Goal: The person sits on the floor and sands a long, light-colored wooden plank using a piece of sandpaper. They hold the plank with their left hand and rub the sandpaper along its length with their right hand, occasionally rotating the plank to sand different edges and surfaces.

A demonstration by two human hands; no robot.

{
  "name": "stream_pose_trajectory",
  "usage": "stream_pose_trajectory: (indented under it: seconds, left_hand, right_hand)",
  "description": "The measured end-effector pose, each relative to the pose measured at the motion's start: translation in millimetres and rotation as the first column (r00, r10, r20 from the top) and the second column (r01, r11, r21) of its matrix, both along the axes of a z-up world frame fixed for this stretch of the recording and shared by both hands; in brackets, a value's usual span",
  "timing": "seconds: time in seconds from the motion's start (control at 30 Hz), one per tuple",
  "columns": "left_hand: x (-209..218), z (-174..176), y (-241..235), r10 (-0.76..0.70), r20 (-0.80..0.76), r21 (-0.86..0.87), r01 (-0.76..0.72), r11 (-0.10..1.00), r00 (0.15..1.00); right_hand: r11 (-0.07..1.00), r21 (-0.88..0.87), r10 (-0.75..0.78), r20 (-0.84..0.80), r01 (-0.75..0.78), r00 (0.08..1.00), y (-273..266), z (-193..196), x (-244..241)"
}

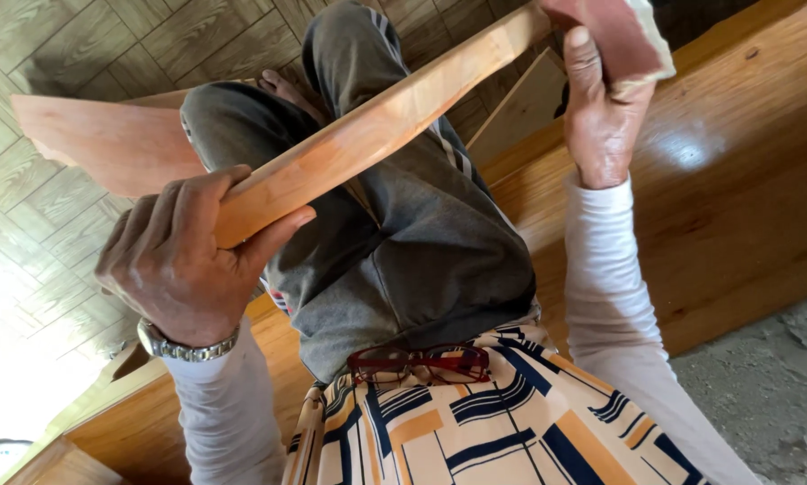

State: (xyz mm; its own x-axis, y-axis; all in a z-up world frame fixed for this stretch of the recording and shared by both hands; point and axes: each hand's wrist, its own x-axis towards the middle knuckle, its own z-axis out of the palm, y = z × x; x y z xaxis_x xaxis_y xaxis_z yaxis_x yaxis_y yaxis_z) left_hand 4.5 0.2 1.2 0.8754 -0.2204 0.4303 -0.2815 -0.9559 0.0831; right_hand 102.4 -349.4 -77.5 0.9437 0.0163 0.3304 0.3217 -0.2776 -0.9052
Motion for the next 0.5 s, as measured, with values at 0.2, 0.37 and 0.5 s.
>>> stream_pose_trajectory:
  seconds: [0.2, 0.37, 0.5]
  left_hand:
    - [-0.5, -0.4, 3.1, -0.003, -0.021, -0.004, 0.003, 1.0, 1.0]
    - [2.3, -5.1, 6.8, -0.013, -0.013, -0.01, 0.013, 1.0, 1.0]
    - [1.4, -3.7, 5.4, 0.0, -0.008, 0.006, 0.0, 1.0, 1.0]
  right_hand:
    - [0.983, -0.18, -0.012, 0.062, 0.023, 0.998, 18.9, -3.1, -11.5]
    - [0.998, -0.062, 0.016, 0.061, -0.012, 0.998, 5.0, 9.5, -1.5]
    - [0.987, -0.159, -0.016, 0.082, 0.029, 0.997, -2.6, -25.8, -2.4]
